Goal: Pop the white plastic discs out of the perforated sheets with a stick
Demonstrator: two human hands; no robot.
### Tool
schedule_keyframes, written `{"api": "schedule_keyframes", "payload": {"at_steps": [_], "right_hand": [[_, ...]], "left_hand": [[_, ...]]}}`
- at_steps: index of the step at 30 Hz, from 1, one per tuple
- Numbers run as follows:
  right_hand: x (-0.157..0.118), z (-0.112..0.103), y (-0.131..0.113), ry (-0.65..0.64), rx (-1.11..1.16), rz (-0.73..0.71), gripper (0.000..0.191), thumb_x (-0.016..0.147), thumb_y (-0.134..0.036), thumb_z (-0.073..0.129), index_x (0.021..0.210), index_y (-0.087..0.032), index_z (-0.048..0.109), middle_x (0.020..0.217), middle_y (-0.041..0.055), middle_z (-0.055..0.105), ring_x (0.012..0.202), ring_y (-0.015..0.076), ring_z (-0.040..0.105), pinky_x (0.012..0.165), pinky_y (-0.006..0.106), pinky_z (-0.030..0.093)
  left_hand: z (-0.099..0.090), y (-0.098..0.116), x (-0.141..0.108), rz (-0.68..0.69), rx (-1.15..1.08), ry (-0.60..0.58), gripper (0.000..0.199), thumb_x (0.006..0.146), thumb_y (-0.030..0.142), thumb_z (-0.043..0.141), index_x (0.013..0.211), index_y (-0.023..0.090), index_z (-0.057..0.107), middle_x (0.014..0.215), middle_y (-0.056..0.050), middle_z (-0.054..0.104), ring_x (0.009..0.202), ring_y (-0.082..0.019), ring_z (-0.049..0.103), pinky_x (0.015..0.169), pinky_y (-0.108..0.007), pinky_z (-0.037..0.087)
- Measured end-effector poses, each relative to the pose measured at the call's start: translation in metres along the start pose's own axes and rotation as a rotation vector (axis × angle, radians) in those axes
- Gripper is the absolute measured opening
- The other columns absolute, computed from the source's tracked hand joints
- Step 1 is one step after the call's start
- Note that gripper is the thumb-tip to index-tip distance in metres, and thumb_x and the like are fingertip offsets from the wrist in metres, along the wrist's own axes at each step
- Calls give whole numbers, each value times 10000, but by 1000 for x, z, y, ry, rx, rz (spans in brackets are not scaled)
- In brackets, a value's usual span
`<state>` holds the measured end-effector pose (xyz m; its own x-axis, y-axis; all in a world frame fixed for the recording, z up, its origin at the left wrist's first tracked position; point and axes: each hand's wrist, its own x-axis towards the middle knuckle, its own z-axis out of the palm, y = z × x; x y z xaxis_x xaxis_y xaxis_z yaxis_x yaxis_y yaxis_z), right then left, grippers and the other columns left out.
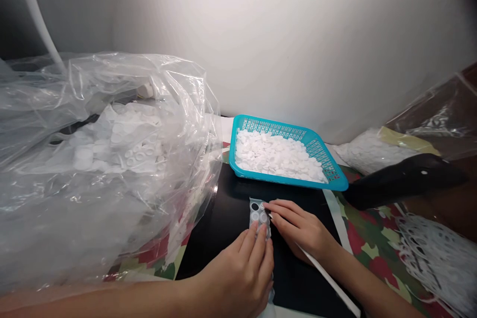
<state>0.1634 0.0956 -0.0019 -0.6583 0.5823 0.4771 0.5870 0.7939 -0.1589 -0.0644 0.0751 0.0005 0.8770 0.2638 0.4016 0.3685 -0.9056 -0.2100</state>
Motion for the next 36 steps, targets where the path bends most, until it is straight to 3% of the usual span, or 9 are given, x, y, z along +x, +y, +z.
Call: {"api": "schedule_keyframes", "payload": {"at_steps": [6, 13, 15, 21, 25, 36], "right_hand": [[1, 8, -2, 142, 32, 163, 296, 899, -36, 472, 1132, -184, 579, 1178, 143, 670, 1055, 244, 638, 893, 435, 573], [3, 1, 1, 291, -45, 265, 309, 886, -14, 509, 1136, -181, 582, 1143, 142, 665, 1033, 242, 649, 892, 409, 563], [2, 0, -1, 264, -22, 230, 311, 879, -7, 512, 1131, -178, 579, 1148, 146, 668, 1029, 237, 655, 880, 400, 571], [2, 0, -12, 8, 76, -68, 235, 885, -25, 508, 1084, -109, 600, 1189, 185, 669, 1081, 238, 635, 855, 359, 600], [5, -1, -11, -30, 79, -101, 215, 913, -61, 484, 1090, -116, 595, 1183, 186, 673, 1092, 236, 636, 858, 380, 601], [7, 3, -7, -33, 120, -97, 187, 887, -64, 559, 1055, -125, 616, 1165, 160, 688, 1118, 221, 630, 888, 349, 591]], "left_hand": [[0, 0, -1, 4, 7, 1, 441, 973, 317, 410, 1206, -3, 606, 1227, -194, 629, 1210, -363, 542, 993, -452, 412], [2, 0, -2, 9, 4, 15, 428, 976, 297, 402, 1199, -4, 609, 1219, -187, 635, 1196, -355, 552, 993, -460, 409], [2, 0, -2, -2, 1, 21, 430, 973, 300, 409, 1200, -6, 607, 1227, -192, 629, 1198, -352, 549, 996, -453, 400], [3, 1, -1, -90, -79, 58, 414, 959, 320, 452, 1194, 22, 617, 1189, -155, 647, 1131, -295, 568, 971, -390, 395], [4, 3, -2, -61, -69, 84, 385, 956, 298, 461, 1158, 26, 644, 1137, -134, 667, 1031, -256, 587, 904, -360, 422], [8, 5, -5, -26, -4, 126, 360, 956, 270, 465, 1112, 26, 678, 1104, -134, 687, 1014, -275, 613, 863, -366, 451]]}}
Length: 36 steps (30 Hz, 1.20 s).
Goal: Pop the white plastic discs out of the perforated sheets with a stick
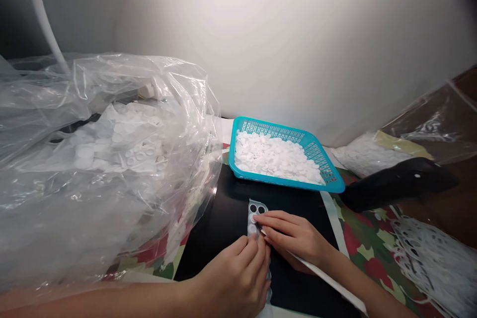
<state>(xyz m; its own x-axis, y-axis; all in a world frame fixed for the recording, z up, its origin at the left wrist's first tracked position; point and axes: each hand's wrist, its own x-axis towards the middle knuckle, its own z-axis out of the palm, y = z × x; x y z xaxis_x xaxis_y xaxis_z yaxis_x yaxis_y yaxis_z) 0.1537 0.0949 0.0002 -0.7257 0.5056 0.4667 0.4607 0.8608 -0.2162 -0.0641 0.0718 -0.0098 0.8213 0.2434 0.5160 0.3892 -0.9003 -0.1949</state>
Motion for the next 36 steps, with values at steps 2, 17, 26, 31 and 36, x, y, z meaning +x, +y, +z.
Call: {"api": "schedule_keyframes", "payload": {"at_steps": [2, 17, 26, 31, 36], "right_hand": [[0, 1, 1, -3, -30, -10, 190, 890, -68, 554, 1056, -136, 618, 1172, 146, 687, 1112, 216, 631, 885, 345, 593], [2, 6, -3, 38, -160, 11, 206, 902, -66, 475, 1037, -127, 619, 1196, 156, 668, 1120, 245, 611, 906, 404, 571], [6, 0, 2, 378, -40, 272, 341, 879, 5, 511, 1145, -196, 584, 1148, 121, 678, 1023, 207, 656, 857, 354, 568], [0, -10, 4, 322, -9, 245, 349, 857, 33, 523, 1137, -169, 577, 1172, 147, 659, 1063, 217, 635, 866, 374, 558], [-12, -7, 0, 156, 38, 89, 309, 850, 7, 551, 1114, -149, 590, 1160, 150, 681, 998, 194, 653, 797, 321, 592]], "left_hand": [[0, 0, 0, 13, 6, 2, 357, 958, 267, 461, 1101, 27, 684, 1096, -137, 691, 1006, -279, 619, 848, -366, 459], [-4, -3, 5, 40, 22, -25, 361, 952, 255, 452, 1099, 20, 683, 1126, -173, 680, 1003, -291, 631, 822, -362, 458], [-7, -2, 5, 15, 31, -39, 380, 966, 243, 425, 1143, -2, 655, 1164, -201, 660, 1034, -297, 626, 817, -370, 442], [-2, -2, 3, 14, 34, -35, 384, 959, 257, 436, 1152, 4, 651, 1150, -178, 671, 996, -279, 631, 793, -359, 451], [0, -1, 2, -7, 32, -3, 387, 958, 265, 435, 1139, 7, 659, 1159, -184, 668, 1052, -291, 615, 795, -348, 451]]}}
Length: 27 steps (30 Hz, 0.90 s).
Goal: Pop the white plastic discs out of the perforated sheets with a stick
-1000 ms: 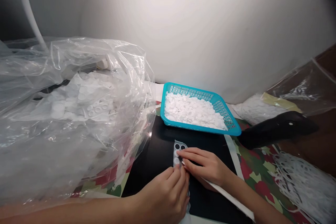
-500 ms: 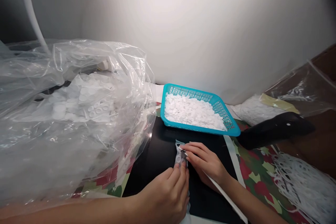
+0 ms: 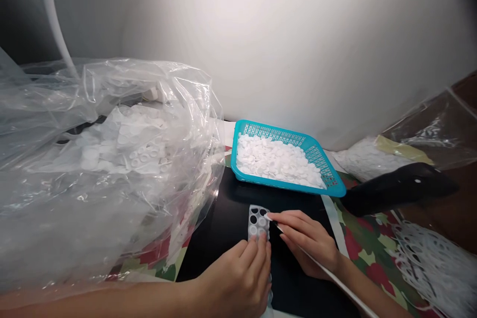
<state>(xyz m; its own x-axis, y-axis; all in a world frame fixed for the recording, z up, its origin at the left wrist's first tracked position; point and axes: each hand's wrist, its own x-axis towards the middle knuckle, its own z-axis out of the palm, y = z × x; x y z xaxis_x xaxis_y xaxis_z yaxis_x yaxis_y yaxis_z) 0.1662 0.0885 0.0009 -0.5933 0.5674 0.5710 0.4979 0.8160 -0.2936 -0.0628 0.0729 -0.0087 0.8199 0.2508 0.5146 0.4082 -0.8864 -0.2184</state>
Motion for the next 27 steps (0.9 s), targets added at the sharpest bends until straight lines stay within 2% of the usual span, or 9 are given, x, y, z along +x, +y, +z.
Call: {"api": "schedule_keyframes", "payload": {"at_steps": [3, 6, 8, 18, 27], "right_hand": [[-2, 0, 0, -62, -58, -30, 249, 858, -23, 563, 1069, -146, 612, 1177, 149, 679, 1022, 198, 653, 807, 311, 600], [-1, 1, 2, -139, -109, -106, 210, 864, -25, 543, 1035, -122, 616, 1201, 173, 665, 1069, 230, 640, 839, 357, 599], [1, 1, 3, -168, -99, -109, 198, 878, -32, 519, 1028, -123, 611, 1189, 175, 670, 1075, 234, 640, 844, 373, 599], [11, -5, -3, -191, -8, -46, 175, 897, -58, 515, 1025, -142, 600, 1120, 152, 698, 1040, 221, 648, 807, 355, 606], [2, 0, 3, -215, -53, -54, 192, 892, -65, 548, 1059, -143, 601, 1166, 150, 681, 1093, 223, 627, 845, 363, 598]], "left_hand": [[-2, 1, 1, -13, 0, -1, 385, 961, 265, 432, 1132, 8, 662, 1161, -185, 667, 1052, -291, 615, 791, -349, 449], [-3, 0, 1, -5, 6, -6, 393, 962, 270, 431, 1140, 4, 658, 1175, -190, 660, 1038, -283, 619, 776, -343, 450], [-4, -1, 1, 7, 13, -19, 399, 963, 272, 429, 1151, 1, 653, 1186, -191, 654, 1042, -285, 618, 771, -343, 454], [-4, -2, 2, -4, 6, -33, 400, 965, 278, 431, 1163, 7, 651, 1192, -180, 653, 1058, -287, 612, 778, -338, 465], [-5, -2, 2, 6, 7, -35, 405, 961, 290, 446, 1161, 2, 648, 1186, -184, 656, 1048, -285, 617, 780, -342, 459]]}}
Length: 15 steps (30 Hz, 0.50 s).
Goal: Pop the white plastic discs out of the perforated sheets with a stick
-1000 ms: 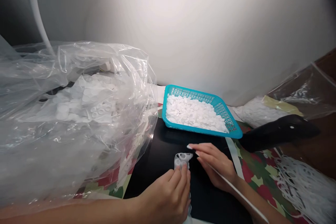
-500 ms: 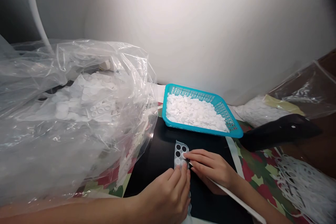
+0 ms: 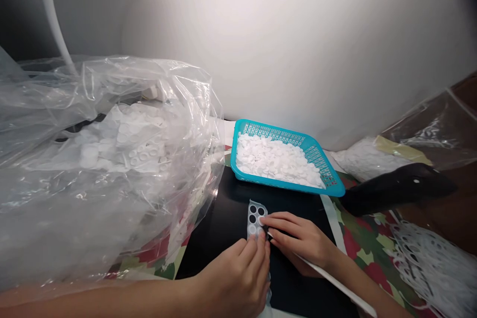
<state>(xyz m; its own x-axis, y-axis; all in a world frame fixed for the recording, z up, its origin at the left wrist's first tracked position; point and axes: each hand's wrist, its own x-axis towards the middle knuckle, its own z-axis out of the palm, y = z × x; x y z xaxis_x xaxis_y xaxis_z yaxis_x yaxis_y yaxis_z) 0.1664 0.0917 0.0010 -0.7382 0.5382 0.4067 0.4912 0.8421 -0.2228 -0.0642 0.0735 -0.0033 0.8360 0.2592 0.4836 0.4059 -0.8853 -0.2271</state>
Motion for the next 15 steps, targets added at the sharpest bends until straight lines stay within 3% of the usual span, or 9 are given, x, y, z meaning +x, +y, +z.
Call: {"api": "schedule_keyframes", "payload": {"at_steps": [9, 15], "right_hand": [[4, 3, -3, 51, -82, -9, 259, 886, -21, 471, 1091, -112, 601, 1199, 188, 651, 1162, 247, 594, 887, 383, 587], [2, 10, -4, 142, -91, 113, 344, 894, 2, 471, 1210, -111, 551, 1224, 191, 620, 1188, 240, 579, 937, 363, 561]], "left_hand": [[0, 0, 1, 12, -1, -17, 399, 967, 262, 426, 1157, -11, 646, 1189, -208, 648, 1026, -288, 627, 784, -352, 443], [0, 1, 0, 14, 3, -5, 392, 971, 266, 429, 1148, -2, 654, 1193, -216, 645, 1074, -302, 615, 804, -361, 439]]}}
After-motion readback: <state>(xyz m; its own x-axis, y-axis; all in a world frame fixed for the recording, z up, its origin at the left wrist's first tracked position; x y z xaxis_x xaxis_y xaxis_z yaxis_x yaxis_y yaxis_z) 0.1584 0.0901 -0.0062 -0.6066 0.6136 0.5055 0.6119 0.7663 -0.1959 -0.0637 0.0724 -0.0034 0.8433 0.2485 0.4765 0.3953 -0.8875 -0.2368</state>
